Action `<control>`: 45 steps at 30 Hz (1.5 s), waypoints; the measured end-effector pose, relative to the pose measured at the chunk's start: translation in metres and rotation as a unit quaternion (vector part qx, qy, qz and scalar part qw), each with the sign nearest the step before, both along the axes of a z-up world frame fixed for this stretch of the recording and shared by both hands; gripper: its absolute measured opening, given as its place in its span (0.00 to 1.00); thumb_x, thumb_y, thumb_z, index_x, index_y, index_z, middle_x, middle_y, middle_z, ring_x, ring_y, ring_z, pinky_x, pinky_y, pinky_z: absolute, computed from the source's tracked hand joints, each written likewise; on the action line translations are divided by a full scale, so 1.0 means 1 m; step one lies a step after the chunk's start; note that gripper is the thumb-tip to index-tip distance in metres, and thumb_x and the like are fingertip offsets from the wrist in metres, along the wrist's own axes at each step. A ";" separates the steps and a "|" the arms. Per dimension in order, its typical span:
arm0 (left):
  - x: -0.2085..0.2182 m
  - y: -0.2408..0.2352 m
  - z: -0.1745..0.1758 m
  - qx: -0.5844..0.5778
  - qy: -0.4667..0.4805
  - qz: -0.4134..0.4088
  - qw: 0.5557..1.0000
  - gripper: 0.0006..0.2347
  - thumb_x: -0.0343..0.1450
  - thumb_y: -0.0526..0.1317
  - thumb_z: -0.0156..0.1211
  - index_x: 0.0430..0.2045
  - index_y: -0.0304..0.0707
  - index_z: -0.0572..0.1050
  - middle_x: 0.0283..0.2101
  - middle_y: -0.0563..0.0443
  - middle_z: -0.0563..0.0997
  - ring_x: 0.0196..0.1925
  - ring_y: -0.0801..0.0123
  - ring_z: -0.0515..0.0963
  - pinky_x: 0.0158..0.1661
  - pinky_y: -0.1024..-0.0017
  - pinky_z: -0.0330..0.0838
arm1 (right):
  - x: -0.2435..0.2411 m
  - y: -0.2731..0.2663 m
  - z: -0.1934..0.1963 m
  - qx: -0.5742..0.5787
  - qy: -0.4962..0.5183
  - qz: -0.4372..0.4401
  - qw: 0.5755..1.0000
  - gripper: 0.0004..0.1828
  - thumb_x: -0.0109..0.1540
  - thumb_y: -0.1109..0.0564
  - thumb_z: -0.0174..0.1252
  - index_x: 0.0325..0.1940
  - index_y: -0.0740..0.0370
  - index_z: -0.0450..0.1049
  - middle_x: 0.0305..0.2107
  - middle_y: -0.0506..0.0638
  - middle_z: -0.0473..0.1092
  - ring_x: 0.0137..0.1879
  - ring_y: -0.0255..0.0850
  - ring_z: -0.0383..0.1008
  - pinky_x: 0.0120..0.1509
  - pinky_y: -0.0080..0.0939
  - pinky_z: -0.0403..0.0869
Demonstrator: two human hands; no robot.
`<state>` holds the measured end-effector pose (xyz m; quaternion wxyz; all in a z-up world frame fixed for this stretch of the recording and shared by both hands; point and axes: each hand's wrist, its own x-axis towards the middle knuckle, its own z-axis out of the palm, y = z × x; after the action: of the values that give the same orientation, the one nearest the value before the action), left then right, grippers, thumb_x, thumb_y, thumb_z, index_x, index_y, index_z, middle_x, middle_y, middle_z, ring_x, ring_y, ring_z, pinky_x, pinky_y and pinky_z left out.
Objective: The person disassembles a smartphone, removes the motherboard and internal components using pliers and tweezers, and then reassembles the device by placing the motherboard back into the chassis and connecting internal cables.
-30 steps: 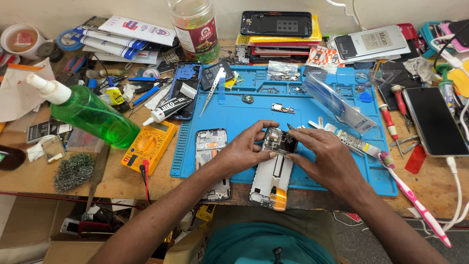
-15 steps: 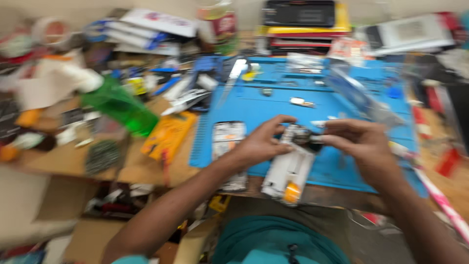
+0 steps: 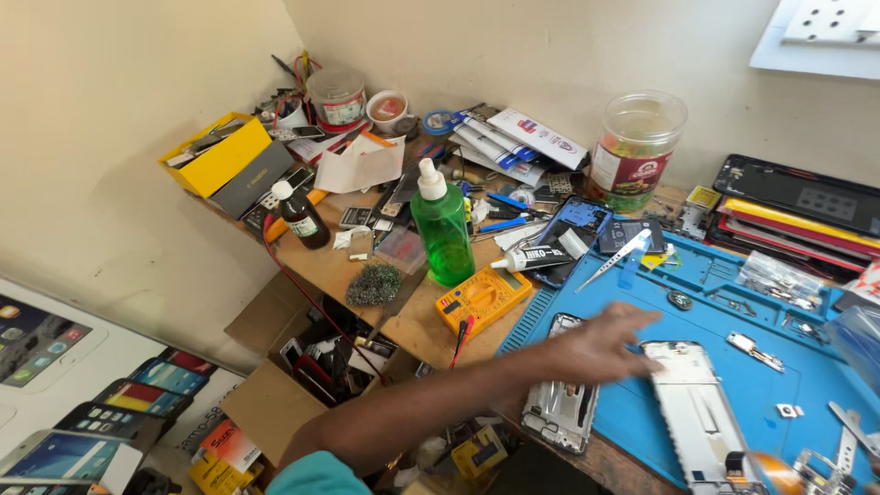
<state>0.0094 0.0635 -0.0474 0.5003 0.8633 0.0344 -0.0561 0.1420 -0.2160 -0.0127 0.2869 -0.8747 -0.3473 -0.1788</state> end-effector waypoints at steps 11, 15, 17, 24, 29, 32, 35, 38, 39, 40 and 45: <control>0.050 0.201 0.029 0.549 -0.135 0.144 0.812 0.06 0.70 0.33 0.55 0.32 0.32 0.80 0.37 0.29 0.82 0.40 0.40 0.83 0.41 0.47 0.76 | -0.090 -0.124 -0.009 -0.069 0.043 -0.125 0.989 0.15 0.68 0.65 0.62 0.59 0.64 0.76 0.41 0.59 0.76 0.43 0.46 0.80 0.49 0.43 0.78; 0.045 0.192 0.054 0.563 -0.102 0.125 0.810 0.08 0.62 0.25 0.60 0.31 0.30 0.81 0.38 0.28 0.82 0.43 0.38 0.82 0.44 0.49 0.77 | -0.113 -0.130 0.006 -0.020 0.045 -0.152 0.987 0.14 0.68 0.64 0.65 0.58 0.64 0.77 0.41 0.58 0.75 0.42 0.43 0.79 0.47 0.41 0.77; 0.044 0.187 0.059 0.548 -0.150 0.125 0.813 0.09 0.63 0.24 0.59 0.34 0.30 0.81 0.39 0.27 0.81 0.43 0.37 0.81 0.44 0.48 0.77 | -0.125 -0.125 0.013 0.015 0.046 -0.149 0.988 0.13 0.69 0.63 0.66 0.57 0.64 0.77 0.41 0.57 0.75 0.43 0.42 0.79 0.46 0.40 0.77; 0.056 0.192 0.060 0.521 -0.066 0.138 0.840 0.16 0.53 0.23 0.67 0.34 0.23 0.78 0.39 0.25 0.78 0.44 0.39 0.79 0.45 0.50 0.75 | -0.163 -0.086 0.017 0.051 0.062 -0.105 0.991 0.15 0.62 0.62 0.67 0.54 0.60 0.78 0.45 0.53 0.78 0.47 0.39 0.80 0.47 0.38 0.78; 0.050 0.186 0.073 0.506 -0.007 0.127 0.853 0.10 0.64 0.23 0.60 0.38 0.24 0.78 0.45 0.26 0.79 0.51 0.41 0.80 0.57 0.52 0.73 | -0.174 -0.062 0.021 0.082 0.064 -0.076 0.992 0.15 0.60 0.63 0.68 0.50 0.59 0.78 0.50 0.53 0.77 0.50 0.39 0.81 0.51 0.37 0.80; 0.034 0.168 0.102 0.534 -0.121 0.134 0.826 0.11 0.66 0.23 0.58 0.42 0.22 0.76 0.46 0.26 0.79 0.50 0.41 0.80 0.55 0.51 0.73 | -0.175 -0.054 0.033 0.108 0.050 -0.066 0.991 0.13 0.61 0.65 0.67 0.50 0.63 0.76 0.49 0.55 0.77 0.54 0.40 0.80 0.56 0.39 0.80; 0.000 0.125 0.142 0.433 -0.217 0.146 0.863 0.13 0.70 0.27 0.60 0.49 0.26 0.74 0.46 0.33 0.79 0.48 0.48 0.80 0.49 0.53 0.73 | -0.179 -0.043 0.045 0.159 0.070 -0.050 0.983 0.12 0.63 0.66 0.66 0.50 0.65 0.74 0.50 0.56 0.76 0.57 0.40 0.79 0.58 0.36 0.80; -0.041 0.052 0.165 0.118 -0.223 -0.005 0.968 0.11 0.75 0.29 0.55 0.51 0.38 0.73 0.44 0.49 0.79 0.46 0.67 0.81 0.47 0.69 0.79 | -0.192 -0.027 0.045 0.226 0.116 -0.011 0.967 0.18 0.59 0.66 0.62 0.52 0.67 0.70 0.52 0.59 0.73 0.59 0.42 0.76 0.60 0.37 0.77; -0.046 0.020 0.162 0.010 -0.168 -0.030 0.985 0.11 0.75 0.29 0.53 0.51 0.38 0.72 0.43 0.52 0.79 0.42 0.73 0.81 0.41 0.73 0.81 | -0.195 -0.023 0.042 0.250 0.130 0.003 0.960 0.20 0.58 0.66 0.61 0.53 0.68 0.69 0.52 0.61 0.72 0.59 0.43 0.75 0.61 0.38 0.77; -0.057 -0.010 0.157 -0.069 -0.110 -0.060 0.990 0.18 0.70 0.26 0.53 0.55 0.39 0.73 0.41 0.50 0.77 0.39 0.72 0.81 0.41 0.73 0.81 | -0.197 -0.023 0.037 0.273 0.143 0.017 0.951 0.22 0.56 0.66 0.60 0.54 0.69 0.67 0.53 0.62 0.71 0.60 0.44 0.74 0.62 0.39 0.76; -0.089 -0.082 0.107 -0.182 -0.114 -0.146 0.966 0.14 0.74 0.31 0.62 0.55 0.33 0.73 0.48 0.47 0.82 0.51 0.69 0.84 0.49 0.70 0.83 | -0.185 -0.064 -0.022 0.361 0.502 0.044 0.785 0.16 0.67 0.59 0.57 0.55 0.72 0.65 0.45 0.70 0.72 0.47 0.53 0.78 0.50 0.50 0.79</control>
<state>-0.0800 -0.0185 0.0591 0.6358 0.7543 -0.1599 -0.0348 -0.0435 -0.2798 -0.0347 0.7231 -0.6572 -0.1028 0.1859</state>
